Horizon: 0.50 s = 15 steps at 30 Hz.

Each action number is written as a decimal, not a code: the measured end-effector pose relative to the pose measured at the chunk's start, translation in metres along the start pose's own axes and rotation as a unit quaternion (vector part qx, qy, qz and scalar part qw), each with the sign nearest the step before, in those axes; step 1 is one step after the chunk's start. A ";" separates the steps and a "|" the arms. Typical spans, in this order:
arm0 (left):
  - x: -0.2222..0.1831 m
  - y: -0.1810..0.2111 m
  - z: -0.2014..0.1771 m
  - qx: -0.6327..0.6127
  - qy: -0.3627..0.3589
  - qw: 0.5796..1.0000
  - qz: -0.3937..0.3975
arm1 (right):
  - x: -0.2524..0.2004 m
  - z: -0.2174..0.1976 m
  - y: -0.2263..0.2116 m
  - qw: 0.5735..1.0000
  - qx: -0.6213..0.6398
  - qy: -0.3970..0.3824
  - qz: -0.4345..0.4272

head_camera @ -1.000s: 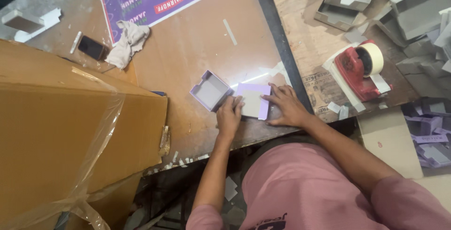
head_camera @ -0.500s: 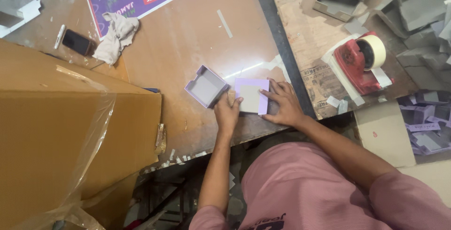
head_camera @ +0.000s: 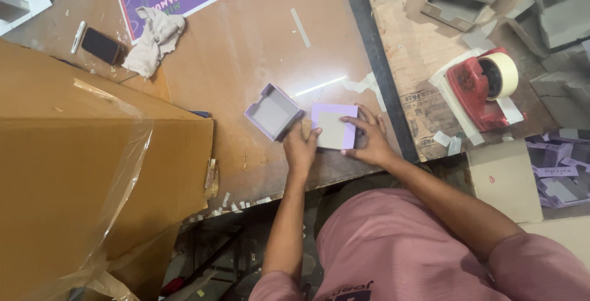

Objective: The person assembles small purple cardboard boxes by folding flaps and inserting inner trays. They handle each box one at a time, aligning edges and pressing flaps to secure the structure.

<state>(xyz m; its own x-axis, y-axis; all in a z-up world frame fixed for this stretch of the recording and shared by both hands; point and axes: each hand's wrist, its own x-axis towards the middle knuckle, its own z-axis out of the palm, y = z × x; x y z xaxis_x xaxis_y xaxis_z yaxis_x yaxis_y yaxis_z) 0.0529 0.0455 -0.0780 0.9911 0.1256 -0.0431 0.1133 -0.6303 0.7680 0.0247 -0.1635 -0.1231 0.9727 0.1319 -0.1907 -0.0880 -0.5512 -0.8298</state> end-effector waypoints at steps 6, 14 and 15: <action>0.001 0.001 0.002 0.003 -0.004 1.000 -0.006 | 0.008 -0.004 -0.014 0.998 0.027 0.021 0.044; 0.000 -0.003 0.001 -0.027 -0.011 0.999 -0.018 | 0.012 -0.010 -0.030 0.995 0.028 0.033 0.095; 0.000 -0.004 0.001 -0.032 -0.011 0.999 -0.014 | 0.013 -0.008 -0.030 0.993 0.035 0.038 0.108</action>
<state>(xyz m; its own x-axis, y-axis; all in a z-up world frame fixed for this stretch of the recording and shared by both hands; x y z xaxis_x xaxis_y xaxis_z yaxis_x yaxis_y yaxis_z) 0.0530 0.0475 -0.0812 0.9889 0.1262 -0.0786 0.1376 -0.5762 0.8056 0.0415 -0.1523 -0.0963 0.9428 -0.0471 -0.3300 -0.3081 -0.5013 -0.8086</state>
